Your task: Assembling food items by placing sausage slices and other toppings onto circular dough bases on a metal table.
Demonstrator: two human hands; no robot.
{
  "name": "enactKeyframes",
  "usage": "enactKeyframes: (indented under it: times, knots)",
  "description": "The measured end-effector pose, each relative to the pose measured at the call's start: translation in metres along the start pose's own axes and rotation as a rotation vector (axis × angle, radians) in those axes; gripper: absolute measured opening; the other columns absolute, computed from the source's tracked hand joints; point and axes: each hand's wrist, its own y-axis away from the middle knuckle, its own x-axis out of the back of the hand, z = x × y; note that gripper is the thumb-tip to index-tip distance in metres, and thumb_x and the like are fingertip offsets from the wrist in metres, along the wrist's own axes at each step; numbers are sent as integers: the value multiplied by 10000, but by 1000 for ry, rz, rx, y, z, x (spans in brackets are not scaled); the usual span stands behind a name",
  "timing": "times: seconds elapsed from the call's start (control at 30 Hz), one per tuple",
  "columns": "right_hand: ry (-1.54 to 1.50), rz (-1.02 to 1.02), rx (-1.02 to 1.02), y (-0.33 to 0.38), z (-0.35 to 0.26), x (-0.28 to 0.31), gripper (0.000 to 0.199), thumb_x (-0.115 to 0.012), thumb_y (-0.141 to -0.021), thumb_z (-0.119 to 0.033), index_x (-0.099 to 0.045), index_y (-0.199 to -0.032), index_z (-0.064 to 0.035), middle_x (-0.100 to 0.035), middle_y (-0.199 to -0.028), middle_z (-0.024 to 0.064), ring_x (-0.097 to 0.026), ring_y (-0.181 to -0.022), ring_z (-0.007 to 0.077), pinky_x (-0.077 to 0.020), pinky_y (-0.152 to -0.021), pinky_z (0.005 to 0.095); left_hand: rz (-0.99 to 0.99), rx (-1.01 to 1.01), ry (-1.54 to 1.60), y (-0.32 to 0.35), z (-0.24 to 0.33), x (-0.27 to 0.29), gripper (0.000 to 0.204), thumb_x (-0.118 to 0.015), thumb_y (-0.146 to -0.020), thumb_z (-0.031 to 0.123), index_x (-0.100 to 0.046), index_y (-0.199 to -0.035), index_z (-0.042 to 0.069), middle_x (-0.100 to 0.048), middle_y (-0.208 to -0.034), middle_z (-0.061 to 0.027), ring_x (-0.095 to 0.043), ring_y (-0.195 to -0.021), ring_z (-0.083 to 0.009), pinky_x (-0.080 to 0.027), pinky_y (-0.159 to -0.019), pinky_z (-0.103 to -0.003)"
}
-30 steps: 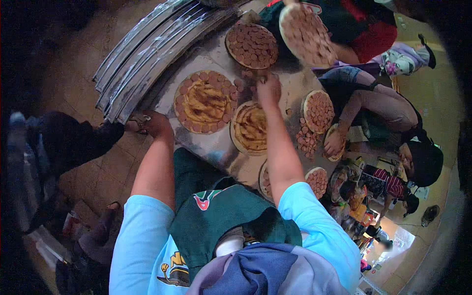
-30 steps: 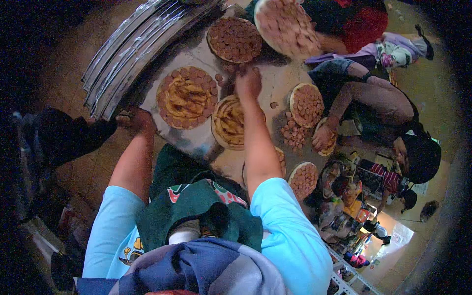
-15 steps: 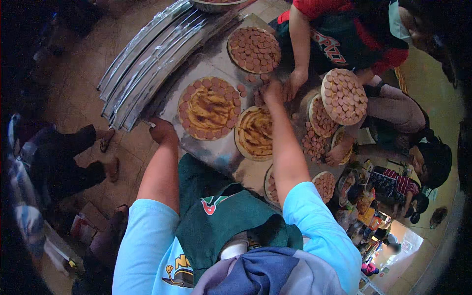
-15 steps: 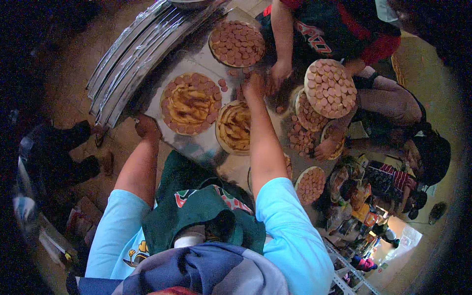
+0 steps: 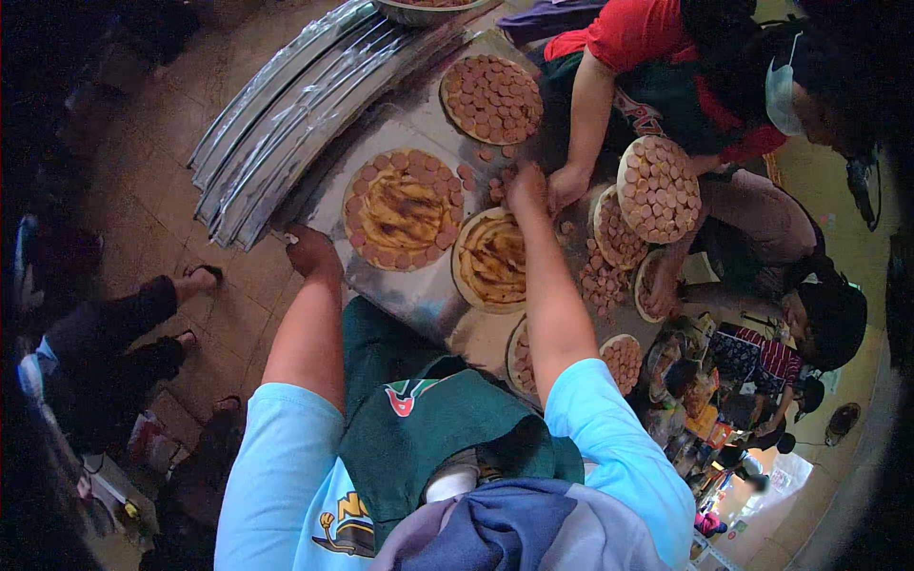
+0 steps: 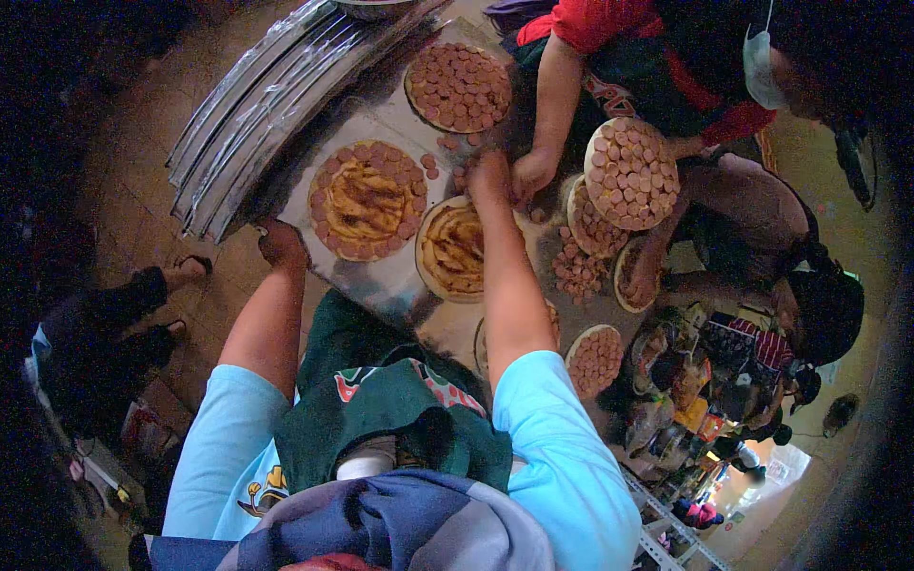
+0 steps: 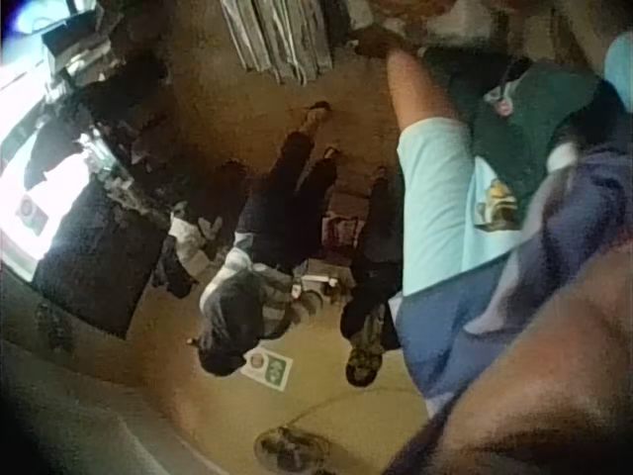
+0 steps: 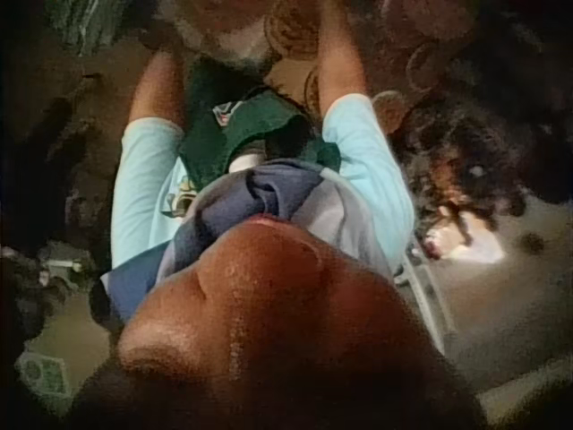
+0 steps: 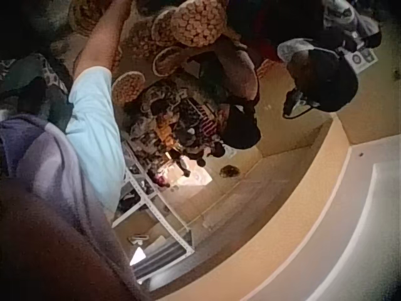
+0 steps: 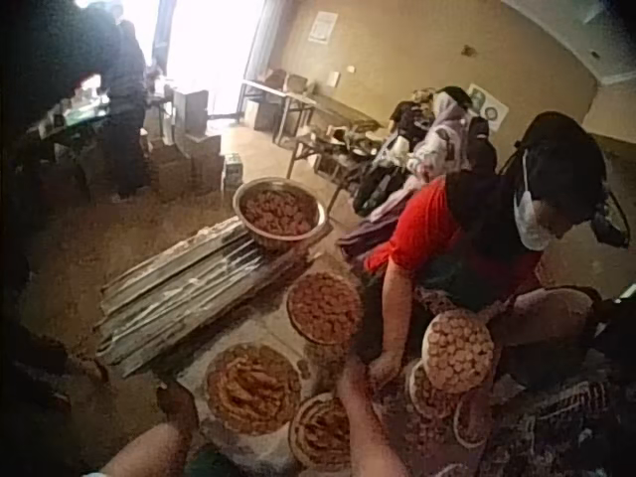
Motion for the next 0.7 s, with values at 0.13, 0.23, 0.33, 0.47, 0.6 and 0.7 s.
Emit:
enactKeyframes:
  times: [0.13, 0.23, 0.33, 0.47, 0.6, 0.7]
  knots:
    - [-273, -50, -37, -11, 12, -10, 83, -523, -811, 28, -573, -874, 47, -578, -764, 142, -626, -642, 191, -489, -488, 324, 99, -189, -327, -29, -29, -4, 719, -386, -876, 541, -542, -1093, -126, -562, -1109, -300, -554, -1036, -418, -430, -889, -451]
    - [-504, -20, -134, 1, 12, -7, 75, -512, -818, 27, -572, -857, 52, -610, -746, 133, -629, -648, 171, -493, -479, 305, 132, -204, -331, -5, -18, -12, 700, -422, -871, 535, -566, -1070, -121, -589, -1086, -273, -565, -1026, -407, -438, -870, -449]
    - [-318, -136, -184, 7, -15, 25, 108, -540, -813, 6, -590, -898, 49, -625, -747, 124, -622, -662, 165, -500, -507, 296, 121, -41, -243, 34, 22, -7, 717, -384, -885, 527, -518, -1107, -141, -548, -1120, -315, -542, -1055, -424, -432, -887, -460]
    - [-167, -75, 59, -3, -45, 5, 140, -578, -828, -46, -617, -943, 24, -634, -766, 103, -617, -662, 168, -508, -542, 281, 176, -370, -450, -57, -36, 18, 722, -379, -883, 521, -491, -1120, -152, -531, -1110, -353, -535, -1052, -440, -437, -882, -463]
    - [-751, -171, -285, 12, -58, 25, 187, -604, -818, -72, -630, -989, 0, -634, -764, 73, -595, -624, 151, -472, -538, 278, 134, -226, -215, 35, 18, -2, 684, -386, -884, 499, -518, -1090, -139, -558, -1054, -348, -558, -1009, -440, -447, -856, -475]
    - [-869, -253, -243, 22, -88, 0, 190, -643, -800, -78, -634, -976, -8, -628, -782, 61, -583, -646, 148, -475, -582, 278, 186, -35, -268, 35, 29, 3, 641, -396, -887, 479, -546, -1054, -121, -573, -1016, -343, -575, -969, -441, -453, -837, -481]
